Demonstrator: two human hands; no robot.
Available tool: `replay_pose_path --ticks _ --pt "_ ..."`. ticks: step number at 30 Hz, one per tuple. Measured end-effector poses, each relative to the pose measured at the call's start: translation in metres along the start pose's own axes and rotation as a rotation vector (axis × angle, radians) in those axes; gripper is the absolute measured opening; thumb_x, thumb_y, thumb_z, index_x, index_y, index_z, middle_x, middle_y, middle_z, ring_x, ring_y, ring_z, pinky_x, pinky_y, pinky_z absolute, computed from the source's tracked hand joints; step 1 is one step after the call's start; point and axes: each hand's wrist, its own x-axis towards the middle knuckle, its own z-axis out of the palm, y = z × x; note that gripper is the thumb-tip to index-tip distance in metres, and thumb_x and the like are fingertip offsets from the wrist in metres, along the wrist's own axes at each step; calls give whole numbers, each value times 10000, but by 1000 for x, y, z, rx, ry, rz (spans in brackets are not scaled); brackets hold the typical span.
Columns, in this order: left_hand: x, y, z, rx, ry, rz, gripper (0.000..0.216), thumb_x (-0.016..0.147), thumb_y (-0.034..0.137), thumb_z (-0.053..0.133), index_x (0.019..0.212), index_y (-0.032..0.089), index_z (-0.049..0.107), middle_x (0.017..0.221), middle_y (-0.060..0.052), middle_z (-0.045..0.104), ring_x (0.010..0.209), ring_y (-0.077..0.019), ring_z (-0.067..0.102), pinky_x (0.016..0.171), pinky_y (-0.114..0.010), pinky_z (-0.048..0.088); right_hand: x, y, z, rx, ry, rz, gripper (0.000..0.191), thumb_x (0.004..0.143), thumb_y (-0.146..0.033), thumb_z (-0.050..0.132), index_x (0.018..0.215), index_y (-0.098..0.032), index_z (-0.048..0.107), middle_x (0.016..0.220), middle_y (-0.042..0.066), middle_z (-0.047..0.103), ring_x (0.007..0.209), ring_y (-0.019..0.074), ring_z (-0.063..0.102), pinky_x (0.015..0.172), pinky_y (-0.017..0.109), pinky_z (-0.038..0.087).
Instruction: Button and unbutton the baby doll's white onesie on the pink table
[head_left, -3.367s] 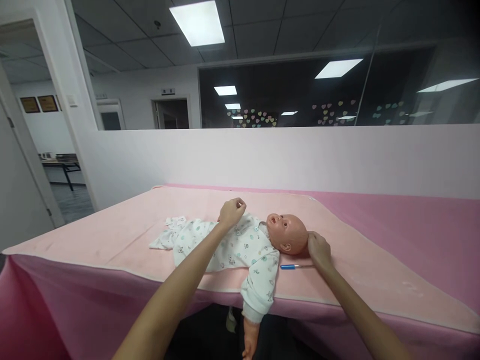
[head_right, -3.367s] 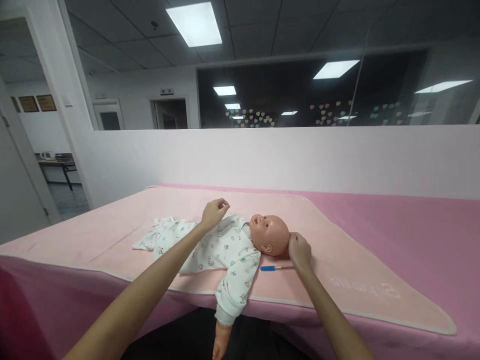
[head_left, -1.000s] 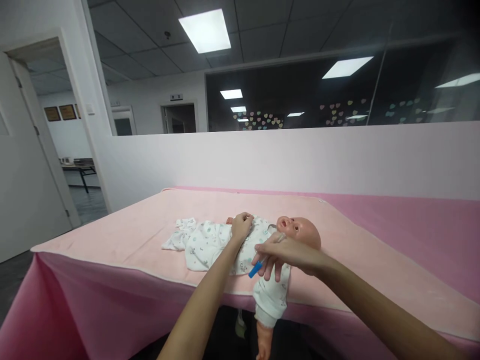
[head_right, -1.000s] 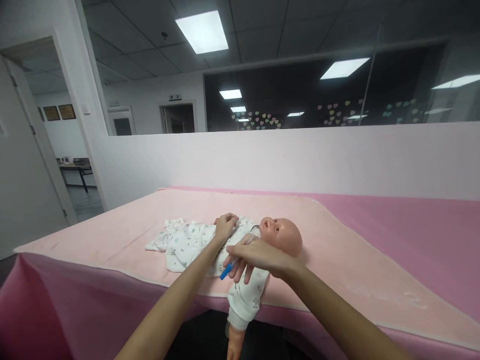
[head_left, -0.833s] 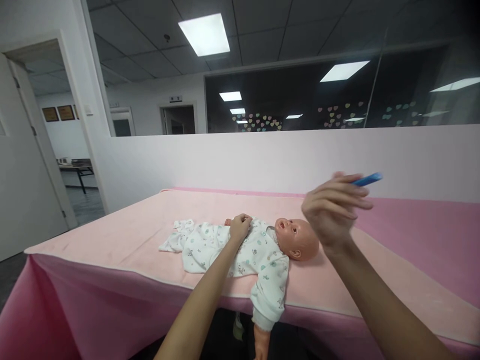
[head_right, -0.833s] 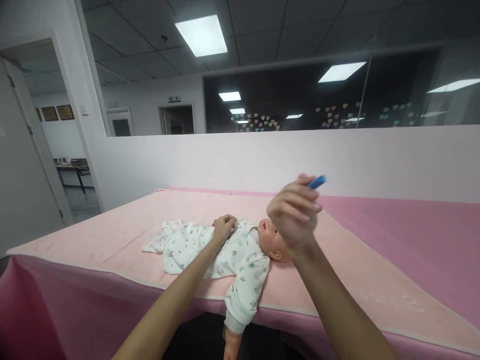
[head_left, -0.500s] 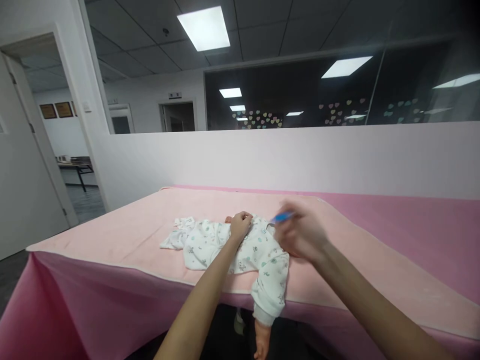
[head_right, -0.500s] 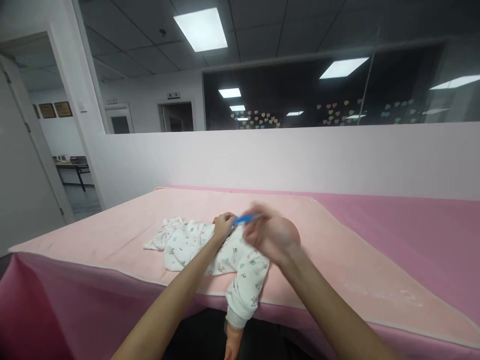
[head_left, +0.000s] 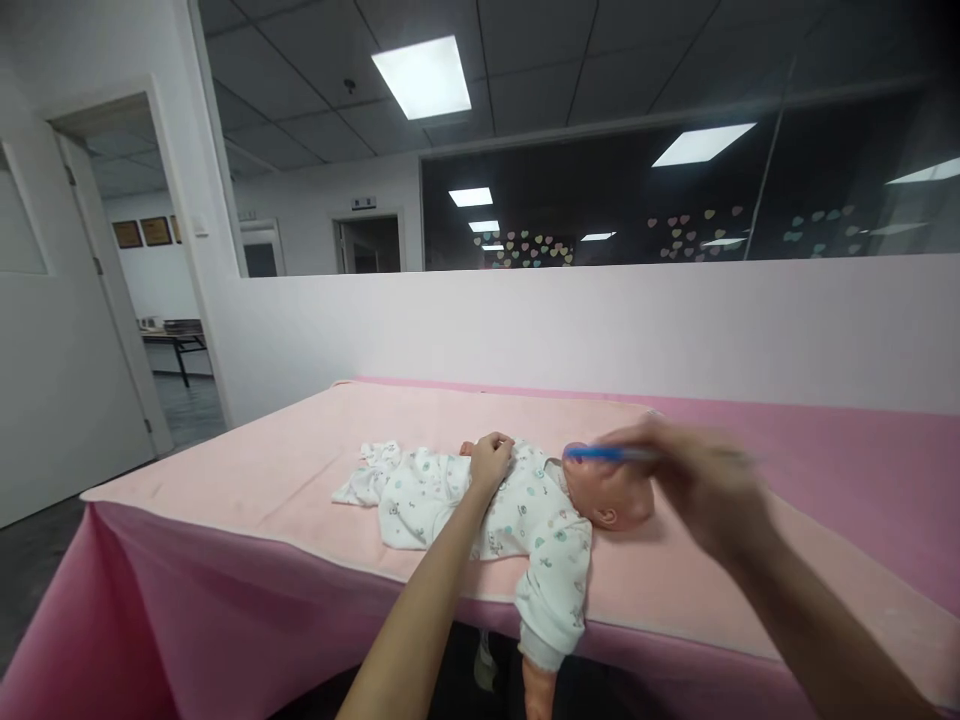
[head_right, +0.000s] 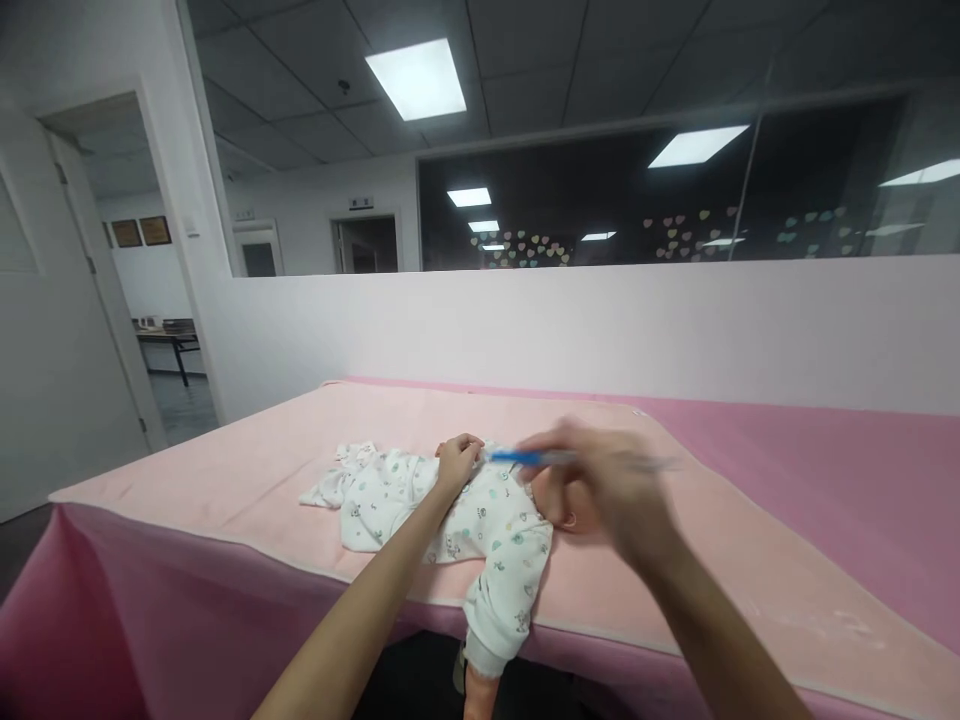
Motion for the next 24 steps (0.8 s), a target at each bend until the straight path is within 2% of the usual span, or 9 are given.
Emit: replay_pose_path --ticks 1,2,3,5,6,7,11,16,24 --pt "0 0 0 3 -2 2 220 716 262 442 730 157 635 586 -1 595 570 -114 526 587 -228 362 -1 1 -5 29 212 -135 377 792 -448 462 739 -140 674 548 36 642 316 82 478 339 211 389" --pt "0 1 -1 3 -4 5 220 716 264 443 734 158 635 591 0 597 577 -114 529 592 -227 362 -4 4 -8 45 344 -227 430 788 -497 431 716 -146 669 530 31 630 306 80 464 327 211 376" --pt "-1 1 -1 2 -6 9 221 717 266 443 742 159 634 596 1 597 585 -114 531 595 -226 362 -8 9 -10 14 316 -192 442 771 -518 444 681 -145 662 502 27 612 304 84 463 318 209 364" --pt "-1 2 -1 -5 -6 13 226 719 266 436 752 160 633 594 2 593 589 -114 531 596 -224 359 -20 26 -11 -145 -48 143 428 736 -514 510 621 -127 653 448 25 576 302 99 468 318 218 365" --pt "-1 2 -2 -8 -3 14 229 720 265 431 748 158 632 584 2 588 580 -114 527 596 -226 358 -27 36 -12 -221 -142 280 447 748 -518 495 623 -119 655 438 28 567 306 105 471 326 222 369" --pt "-1 2 -2 -12 1 13 231 720 261 427 736 155 631 569 2 581 567 -114 521 595 -228 356 -33 46 -15 -288 -132 341 459 759 -522 478 645 -117 659 451 30 568 329 110 485 347 224 380" --pt "-1 1 -2 -22 10 15 223 711 247 431 722 152 633 551 -1 578 558 -117 521 591 -233 349 -46 77 -41 -554 66 308 461 781 -537 429 704 -146 660 555 32 597 430 122 517 414 222 408" --pt "-2 1 -1 -20 12 10 219 710 243 437 730 154 636 564 -5 588 588 -121 535 599 -233 354 -50 101 -73 -844 -79 245 371 799 -493 429 757 -213 670 769 27 677 660 179 610 600 240 464" --pt "-4 6 -3 -28 -8 -12 218 712 243 430 733 160 630 562 6 578 564 -111 519 608 -229 365 -59 128 -92 -801 -219 263 342 794 -443 453 959 -231 664 1036 36 648 976 229 580 849 315 457"
